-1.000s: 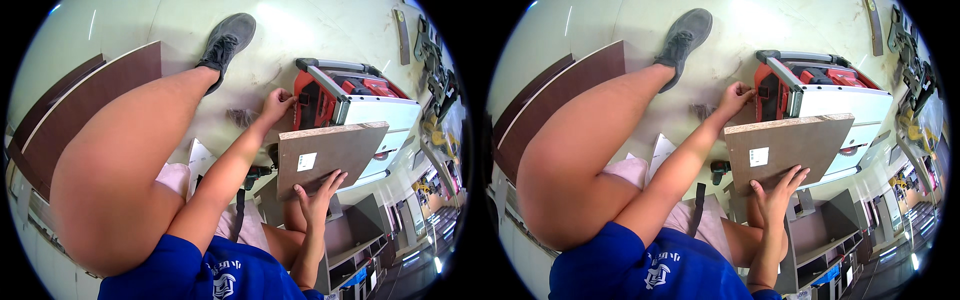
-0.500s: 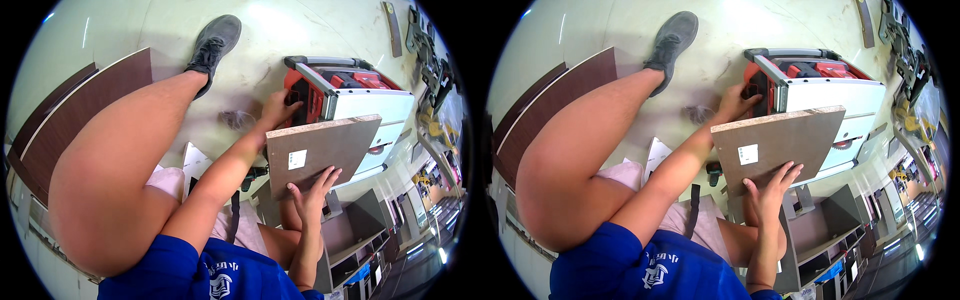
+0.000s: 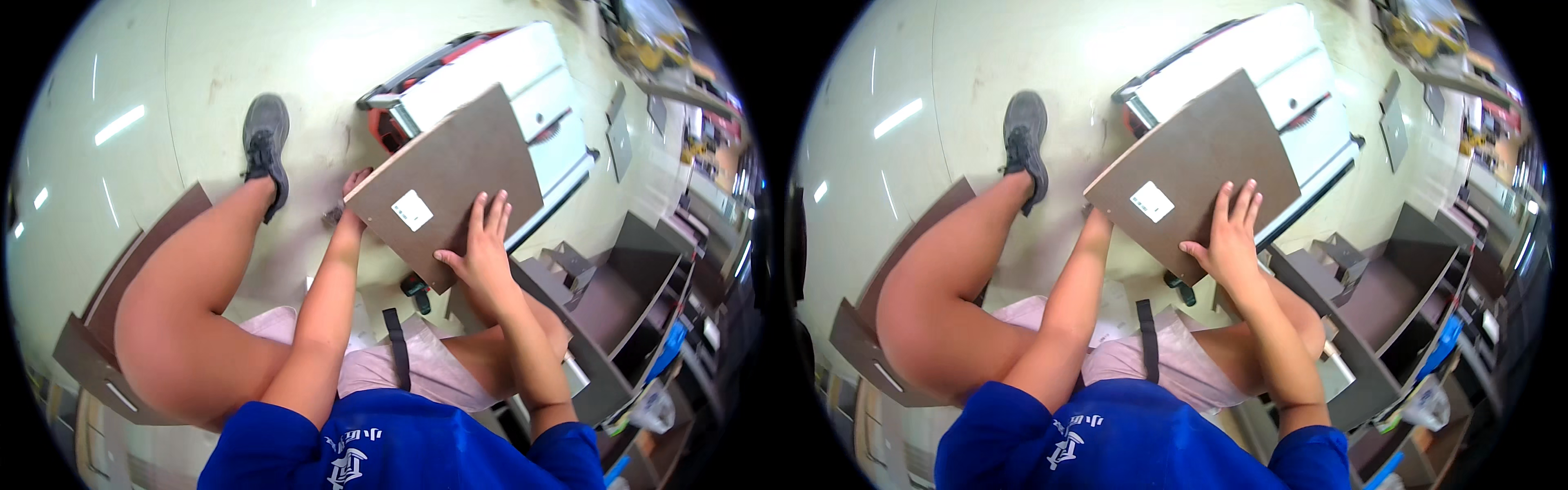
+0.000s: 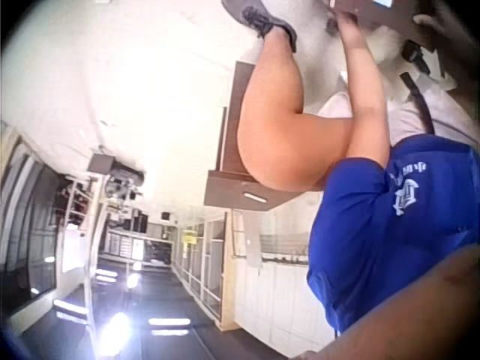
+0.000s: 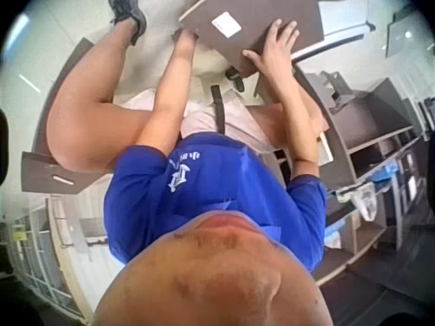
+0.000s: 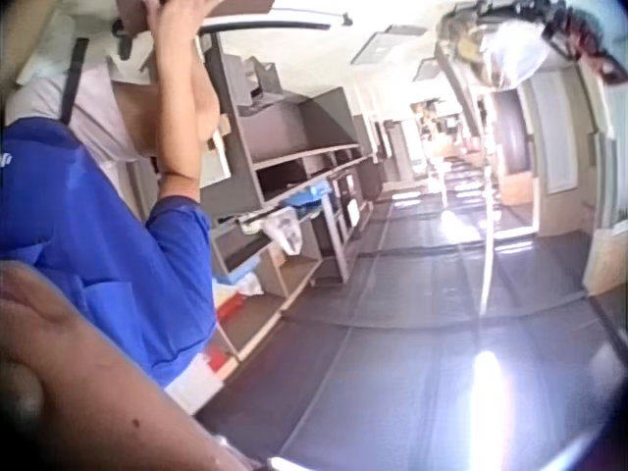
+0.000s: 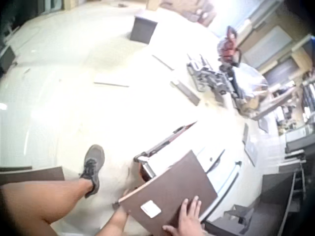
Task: The person sits on the floor and uses a table saw to cut a brown wooden panel. They then assemble the cut pieces into a small cabinet structure by fitting panels together and inserting a shelf.
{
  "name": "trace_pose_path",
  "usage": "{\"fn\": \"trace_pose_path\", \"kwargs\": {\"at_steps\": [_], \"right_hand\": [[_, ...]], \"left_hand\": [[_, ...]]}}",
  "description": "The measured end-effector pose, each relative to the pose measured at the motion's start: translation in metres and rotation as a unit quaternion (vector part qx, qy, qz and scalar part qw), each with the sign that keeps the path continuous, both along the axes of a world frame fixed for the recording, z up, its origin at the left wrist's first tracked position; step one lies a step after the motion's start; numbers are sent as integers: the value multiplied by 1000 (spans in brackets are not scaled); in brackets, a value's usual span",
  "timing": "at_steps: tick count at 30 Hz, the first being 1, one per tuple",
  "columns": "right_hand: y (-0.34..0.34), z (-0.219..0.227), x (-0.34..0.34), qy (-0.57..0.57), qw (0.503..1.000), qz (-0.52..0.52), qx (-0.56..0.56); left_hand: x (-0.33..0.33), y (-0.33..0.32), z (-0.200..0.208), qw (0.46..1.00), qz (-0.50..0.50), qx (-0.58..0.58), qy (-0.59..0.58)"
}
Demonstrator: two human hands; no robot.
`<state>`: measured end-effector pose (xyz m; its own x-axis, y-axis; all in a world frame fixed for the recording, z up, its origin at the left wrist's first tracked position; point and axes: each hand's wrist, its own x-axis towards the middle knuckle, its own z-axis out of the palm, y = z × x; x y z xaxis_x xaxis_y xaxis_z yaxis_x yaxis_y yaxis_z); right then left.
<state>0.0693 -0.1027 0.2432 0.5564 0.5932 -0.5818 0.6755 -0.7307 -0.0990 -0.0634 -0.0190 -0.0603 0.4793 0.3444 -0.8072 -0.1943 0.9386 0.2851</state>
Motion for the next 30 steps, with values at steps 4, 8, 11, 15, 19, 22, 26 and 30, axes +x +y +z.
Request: {"fn": "trace_pose_path", "kwargs": {"at_steps": [4,8,11,15,19,22,26,30], "right_hand": [[-6,8,3,-7,1000,-9,-29],[-10,12,6,-33,999,-26,-14],[-7,14,0,-21,999,-34,-8],[-3,4,-4,-13,999,-43,-7],[0,3,-6,-1,999,-35,-7],[1,1,-8,7,999,-32,-10],[9,2,-8,26,998,-51,-38],[6,-3,-5,14,998,-32,-48]], "left_hand": [[-13,6,19,995,10,-76,-67],[-4,20,15,993,-99,40,-53],[29,36,-3,975,-158,154,-39],[51,52,27,951,-183,247,34],[54,45,9,944,-195,259,61],[55,32,-13,961,-145,216,93],[59,35,1,965,-130,207,96],[68,30,3,946,-122,263,148]]}}
